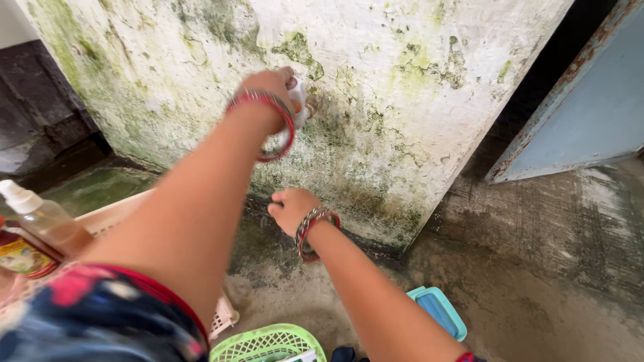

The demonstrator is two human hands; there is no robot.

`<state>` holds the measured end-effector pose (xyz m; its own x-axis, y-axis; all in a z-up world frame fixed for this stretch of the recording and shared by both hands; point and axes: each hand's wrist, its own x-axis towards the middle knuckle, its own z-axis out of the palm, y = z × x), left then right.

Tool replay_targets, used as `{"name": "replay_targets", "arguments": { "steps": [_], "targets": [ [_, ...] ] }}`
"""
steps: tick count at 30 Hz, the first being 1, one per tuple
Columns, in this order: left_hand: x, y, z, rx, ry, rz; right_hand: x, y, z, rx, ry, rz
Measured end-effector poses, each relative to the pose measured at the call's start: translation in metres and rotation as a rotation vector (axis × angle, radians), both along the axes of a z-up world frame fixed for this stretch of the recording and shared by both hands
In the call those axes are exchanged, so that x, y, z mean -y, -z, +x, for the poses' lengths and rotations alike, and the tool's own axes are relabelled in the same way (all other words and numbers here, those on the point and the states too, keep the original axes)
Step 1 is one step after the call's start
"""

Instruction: The person rinses several personal care items under a wall tap, wipes them with a cloth, and places them on a two-tier plastic rack. Items handled include a pump bottle, a small jar, a spray bottle, a tube, and a toothbrush. The person also washes their hands during the process.

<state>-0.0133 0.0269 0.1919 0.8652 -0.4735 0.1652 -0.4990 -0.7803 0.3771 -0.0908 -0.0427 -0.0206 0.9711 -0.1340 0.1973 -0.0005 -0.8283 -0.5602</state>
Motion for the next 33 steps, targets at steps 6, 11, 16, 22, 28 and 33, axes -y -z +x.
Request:
{"name": "replay_targets", "arguments": {
  "steps": [6,11,16,22,28,33],
  "targets": [
    [-0.048,0.053,-0.078,0.044,-0.094,-0.079,-0.011,-0.03,-0.065,-0.232,0.109,-0.165],
    [-0.122,0.108,-0.138,0.016,-0.083,0.169,-0.017,-0.055,-0.117,-0.196,0.147,-0.093],
    [-0.177,0.149,-0.203,-0.094,-0.128,0.276,-0.042,-0.075,-0.163,-0.213,0.146,0.006],
    [-0.216,0.155,-0.256,-0.11,-0.184,0.004,-0.061,-0.078,-0.209,-0.149,0.102,0.078],
    [-0.23,0.188,-0.267,-0.293,-0.136,-0.371,-0.04,-0.044,-0.229,-0.11,-0.016,0.459],
    [-0.232,0.237,-0.291,-0.306,-0.064,-0.228,-0.04,0.018,-0.245,-0.181,-0.025,0.879]
  ]
}}
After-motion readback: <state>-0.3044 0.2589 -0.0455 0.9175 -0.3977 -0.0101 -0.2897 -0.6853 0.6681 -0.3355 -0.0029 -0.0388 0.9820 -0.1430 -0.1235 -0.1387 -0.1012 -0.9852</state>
